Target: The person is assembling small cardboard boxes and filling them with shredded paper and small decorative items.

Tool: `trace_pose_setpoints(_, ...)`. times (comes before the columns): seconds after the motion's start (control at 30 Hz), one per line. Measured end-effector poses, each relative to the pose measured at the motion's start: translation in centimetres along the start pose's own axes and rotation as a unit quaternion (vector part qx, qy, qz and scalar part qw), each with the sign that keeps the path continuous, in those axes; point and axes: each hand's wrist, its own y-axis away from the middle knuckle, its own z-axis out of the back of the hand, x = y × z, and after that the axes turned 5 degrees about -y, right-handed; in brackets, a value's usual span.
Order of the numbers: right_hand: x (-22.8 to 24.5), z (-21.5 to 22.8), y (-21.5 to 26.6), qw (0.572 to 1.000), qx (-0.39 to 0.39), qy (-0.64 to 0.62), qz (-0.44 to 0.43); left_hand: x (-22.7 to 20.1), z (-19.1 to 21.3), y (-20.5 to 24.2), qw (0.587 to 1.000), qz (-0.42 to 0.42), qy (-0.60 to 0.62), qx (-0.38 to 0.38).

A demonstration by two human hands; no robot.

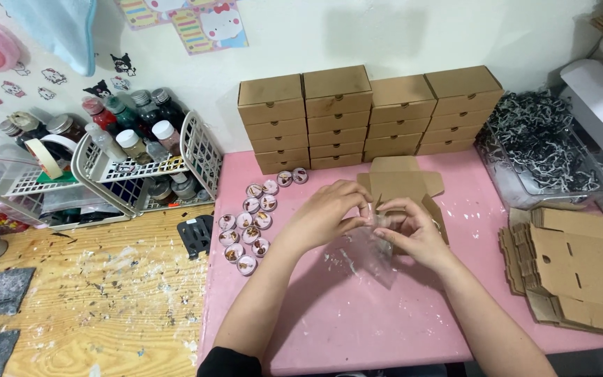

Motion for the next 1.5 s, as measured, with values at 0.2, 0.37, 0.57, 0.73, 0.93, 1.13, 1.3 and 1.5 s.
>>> trace_pose_setpoints(0.2,0.4,-0.2,0.5,0.994,0.052,0.035,0.092,0.2,0.3,-0.3,0.999,-0.011,0.039,0.002)
trace_pose_setpoints(0.37,0.3,0.0,0.6,0.999,0.031,0.014,0.0,0.3,0.4,-0.4,0.997,-0.027,0.073,-0.013)
trace_pose_setpoints(0.57,-0.9,1.0,0.5,0.996,0.07,0.01,-0.046,-0.1,0.4,-0.4,0.992,-0.039,0.117,0.002)
trace_pose_setpoints(0.73,-0.5,0.9,0.4,0.998,0.044,-0.042,-0.005,-0.2,0.6,-0.3,0.982,-0.008,0.18,0.065)
trace_pose_setpoints(0.93,1.7,-0.3,0.1,0.995,0.078,0.062,0.001,2.6,-0.1,0.2,0.96,0.075,0.254,0.091)
trace_pose_setpoints(1.13,0.1,-1.5,-0.2,0.977,0.082,0.167,-0.101,2.7,2.5,1.0,0.979,0.146,0.142,0.006)
trace_pose_setpoints(1.3,-0.4,-2.8,-0.5,0.982,0.027,0.147,-0.119,3.2,3.5,1.5,0.979,0.164,0.11,-0.053)
trace_pose_setpoints(1.5,-3.2,-6.8,-0.9,0.961,0.15,0.23,-0.02,4.4,5.9,3.2,0.976,0.152,0.046,-0.147)
